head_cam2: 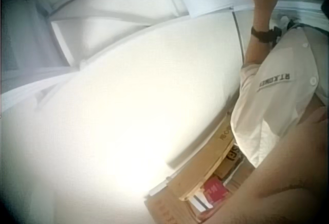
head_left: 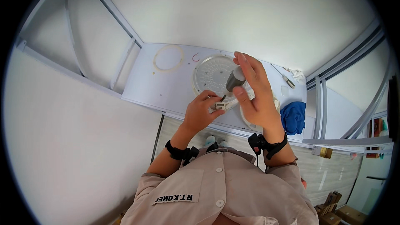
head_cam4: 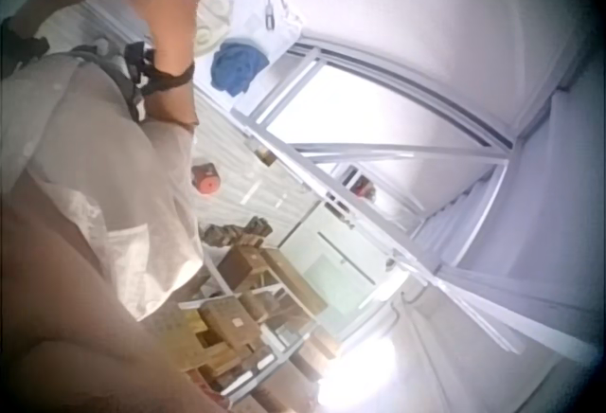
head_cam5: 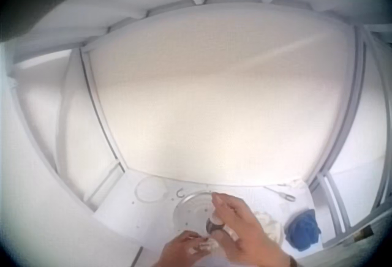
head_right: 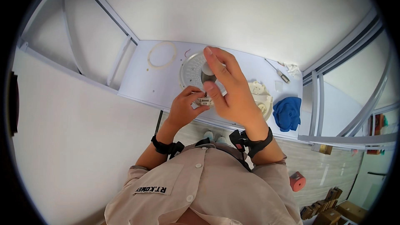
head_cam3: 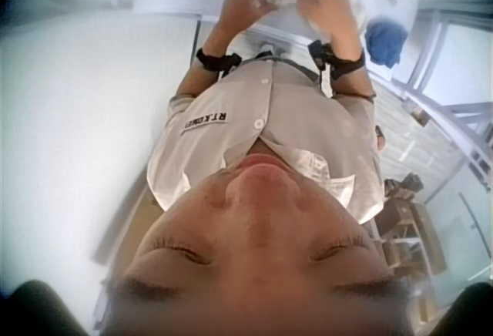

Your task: The person uses a screwdriver to fasten screws into a white plastic light fixture base and then attaches a circular cover. The person also handles a small cylindrical component and secures it to the fixture.

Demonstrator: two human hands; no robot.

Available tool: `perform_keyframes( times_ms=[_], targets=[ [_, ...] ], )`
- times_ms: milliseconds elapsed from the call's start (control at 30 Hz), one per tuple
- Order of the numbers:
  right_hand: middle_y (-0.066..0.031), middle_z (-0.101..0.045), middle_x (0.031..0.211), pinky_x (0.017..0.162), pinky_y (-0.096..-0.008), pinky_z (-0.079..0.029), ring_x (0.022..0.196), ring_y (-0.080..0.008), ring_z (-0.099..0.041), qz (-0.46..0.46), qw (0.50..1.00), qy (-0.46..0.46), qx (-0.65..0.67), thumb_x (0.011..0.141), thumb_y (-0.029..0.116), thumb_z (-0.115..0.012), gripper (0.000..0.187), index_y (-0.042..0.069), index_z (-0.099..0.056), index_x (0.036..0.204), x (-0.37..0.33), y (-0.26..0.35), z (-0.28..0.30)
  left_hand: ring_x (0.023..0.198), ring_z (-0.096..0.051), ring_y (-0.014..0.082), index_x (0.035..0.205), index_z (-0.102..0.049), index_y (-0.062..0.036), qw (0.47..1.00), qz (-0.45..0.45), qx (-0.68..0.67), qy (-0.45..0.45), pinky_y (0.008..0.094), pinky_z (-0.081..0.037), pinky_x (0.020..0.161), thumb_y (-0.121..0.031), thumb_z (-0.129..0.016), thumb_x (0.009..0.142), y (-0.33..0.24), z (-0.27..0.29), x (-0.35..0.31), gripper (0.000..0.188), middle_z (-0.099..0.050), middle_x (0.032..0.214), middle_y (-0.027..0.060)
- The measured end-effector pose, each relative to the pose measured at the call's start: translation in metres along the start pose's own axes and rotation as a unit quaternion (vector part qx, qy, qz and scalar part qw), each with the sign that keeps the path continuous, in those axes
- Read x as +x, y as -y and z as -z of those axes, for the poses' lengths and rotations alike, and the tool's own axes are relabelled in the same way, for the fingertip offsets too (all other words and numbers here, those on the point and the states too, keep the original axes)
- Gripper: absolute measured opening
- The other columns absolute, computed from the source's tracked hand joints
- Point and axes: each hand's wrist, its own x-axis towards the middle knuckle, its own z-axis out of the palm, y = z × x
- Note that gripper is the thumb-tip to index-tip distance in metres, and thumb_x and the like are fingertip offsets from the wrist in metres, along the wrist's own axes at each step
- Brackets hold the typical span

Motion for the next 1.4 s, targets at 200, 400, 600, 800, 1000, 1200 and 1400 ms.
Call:
perform_keyframes(
  times_ms=[200,400,600,800,1000,1200,1400],
  targets=[
    [-0.0137,-0.063,0.119,0.082,-0.0352,-0.057,0.095,-0.0283,-0.065,-0.021,0.999,0.037,0.012,0.086,-0.001,-0.079,0.064,0.005,-0.061,0.147,-0.002,0.001,0.013,0.094,-0.073,0.0276,0.109,-0.077,-0.0052,0.999,0.035,0.020,0.021,0.0380,-0.060,0.079,-0.024,-0.093,0.075,-0.003,0.001,-0.002,0.043,-0.070,0.115,0.0056],
    [-0.0117,-0.062,0.115,0.080,-0.0340,-0.055,0.094,-0.0253,-0.063,-0.027,1.000,0.004,0.001,0.079,-0.001,-0.085,0.062,0.004,-0.068,0.138,0.007,0.014,0.006,0.085,-0.072,0.0248,0.111,-0.077,-0.0064,0.999,0.031,-0.006,0.007,0.0363,-0.059,0.073,-0.023,-0.094,0.074,0.003,-0.003,-0.003,0.044,-0.069,0.112,0.0057],
    [-0.0145,-0.058,0.116,0.081,-0.0347,-0.053,0.096,-0.0266,-0.060,-0.056,0.998,0.033,0.022,0.077,-0.001,-0.086,0.059,0.004,-0.070,0.135,0.004,0.014,0.011,0.069,-0.066,0.0156,0.114,-0.078,-0.0075,0.997,0.049,-0.053,0.003,0.0310,-0.055,0.063,-0.020,-0.094,0.075,0.006,-0.006,-0.005,0.044,-0.069,0.111,0.0042],
    [-0.0118,-0.058,0.120,0.079,-0.0332,-0.053,0.097,-0.0257,-0.060,-0.024,1.000,0.011,0.001,0.079,-0.002,-0.083,0.056,0.004,-0.071,0.134,-0.001,0.015,0.006,0.086,-0.072,0.0244,0.115,-0.078,-0.0100,0.995,0.077,-0.048,0.029,0.0356,-0.058,0.075,-0.022,-0.091,0.076,0.004,-0.003,-0.004,0.042,-0.069,0.112,0.0045],
    [-0.0139,-0.056,0.120,0.081,-0.0351,-0.053,0.097,-0.0251,-0.060,-0.047,0.994,0.068,0.065,0.079,0.002,-0.086,0.059,0.005,-0.070,0.136,0.002,0.011,0.017,0.088,-0.072,0.0251,0.115,-0.078,-0.0105,0.993,0.093,-0.060,0.038,0.0364,-0.058,0.075,-0.022,-0.091,0.077,0.000,0.000,-0.004,0.042,-0.069,0.111,0.0053],
    [-0.0133,-0.062,0.118,0.079,-0.0337,-0.054,0.093,-0.0255,-0.062,-0.032,0.999,0.021,-0.014,0.081,-0.001,-0.083,0.058,0.004,-0.069,0.137,0.003,0.018,0.012,0.088,-0.072,0.0259,0.115,-0.078,-0.0106,0.994,0.087,-0.053,0.034,0.0374,-0.058,0.076,-0.021,-0.091,0.077,-0.001,0.000,-0.003,0.041,-0.068,0.110,0.0050],
    [-0.0115,-0.058,0.114,0.079,-0.0343,-0.053,0.097,-0.0254,-0.059,-0.058,0.995,0.063,0.050,0.079,0.001,-0.085,0.057,0.005,-0.071,0.134,0.005,0.018,0.013,0.067,-0.063,0.0164,0.118,-0.077,-0.0118,0.998,0.035,-0.056,-0.007,0.0315,-0.054,0.062,-0.020,-0.094,0.074,0.007,-0.006,-0.004,0.048,-0.068,0.106,0.0043]
  ],
)
